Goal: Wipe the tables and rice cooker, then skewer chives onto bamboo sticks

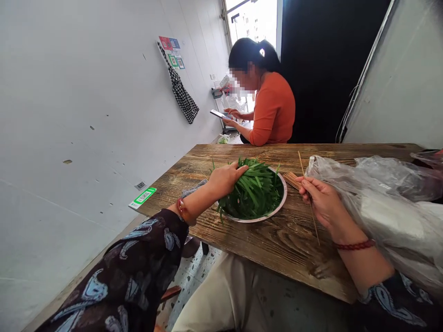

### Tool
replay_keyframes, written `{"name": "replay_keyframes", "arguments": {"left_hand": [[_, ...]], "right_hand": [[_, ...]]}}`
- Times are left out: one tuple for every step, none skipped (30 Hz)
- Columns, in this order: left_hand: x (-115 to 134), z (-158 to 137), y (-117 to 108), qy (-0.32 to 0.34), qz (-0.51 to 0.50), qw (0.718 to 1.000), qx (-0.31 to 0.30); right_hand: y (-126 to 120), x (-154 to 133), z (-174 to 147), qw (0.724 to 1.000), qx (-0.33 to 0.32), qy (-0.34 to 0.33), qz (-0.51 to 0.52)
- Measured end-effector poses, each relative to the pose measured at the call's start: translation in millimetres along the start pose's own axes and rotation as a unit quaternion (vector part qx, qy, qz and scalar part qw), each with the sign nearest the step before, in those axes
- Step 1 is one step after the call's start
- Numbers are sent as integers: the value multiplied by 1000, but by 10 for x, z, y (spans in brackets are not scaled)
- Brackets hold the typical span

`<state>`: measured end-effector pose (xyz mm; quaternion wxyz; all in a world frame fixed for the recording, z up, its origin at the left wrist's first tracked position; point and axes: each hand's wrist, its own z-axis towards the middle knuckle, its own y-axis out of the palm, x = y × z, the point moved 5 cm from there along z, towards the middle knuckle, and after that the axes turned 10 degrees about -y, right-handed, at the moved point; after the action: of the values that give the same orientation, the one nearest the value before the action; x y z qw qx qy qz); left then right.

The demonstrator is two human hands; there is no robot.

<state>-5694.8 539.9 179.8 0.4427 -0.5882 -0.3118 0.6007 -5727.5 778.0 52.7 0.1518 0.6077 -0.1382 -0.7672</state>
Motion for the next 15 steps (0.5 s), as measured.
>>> {"name": "replay_keyframes", "arguments": {"left_hand": [[2, 8, -40, -4, 11, 1000, 20], [7, 14, -48, -5, 20, 999, 35], [18, 14, -25, 6, 25, 999, 41], [37, 6, 29, 31, 25, 999, 34], [56, -13, 106, 66, 19, 998, 12], [68, -43, 195, 104, 9, 994, -23], [67, -83, 280, 136, -4, 989, -62], [51, -124, 343, 157, -22, 983, -97], [22, -159, 374, 165, -44, 978, -120], [-14, -183, 369, 161, -72, 976, -125], [-51, -196, 329, 152, -108, 976, -115], [-84, -201, 265, 142, -151, 974, -91], [-116, -196, 189, 128, -198, 970, -61], [-146, -184, 114, 110, -245, 963, -28], [-171, -164, 53, 87, -292, 952, 4]], "right_hand": [[-6, 4, 3, 1000, 2, -1, -2], [-12, 9, 7, 1000, 2, -3, -4], [-17, 14, 11, 1000, 3, -4, -4], [-25, 20, 16, 1000, 4, -5, -3], [-32, 26, 21, 1000, 5, -4, -1], [-40, 33, 26, 1000, 7, -4, 0], [-46, 39, 31, 1000, 7, -3, 1], [-51, 46, 35, 1000, 7, -4, 0], [-53, 52, 39, 1000, 5, -6, -4], [-51, 60, 41, 1000, 2, -9, -10], [-47, 69, 41, 1000, -2, -12, -18], [-40, 80, 37, 999, -7, -15, -27], [-30, 94, 31, 999, -11, -18, -38], [-16, 110, 21, 999, -15, -19, -47], [1, 129, 8, 998, -20, -21, -56]]}}
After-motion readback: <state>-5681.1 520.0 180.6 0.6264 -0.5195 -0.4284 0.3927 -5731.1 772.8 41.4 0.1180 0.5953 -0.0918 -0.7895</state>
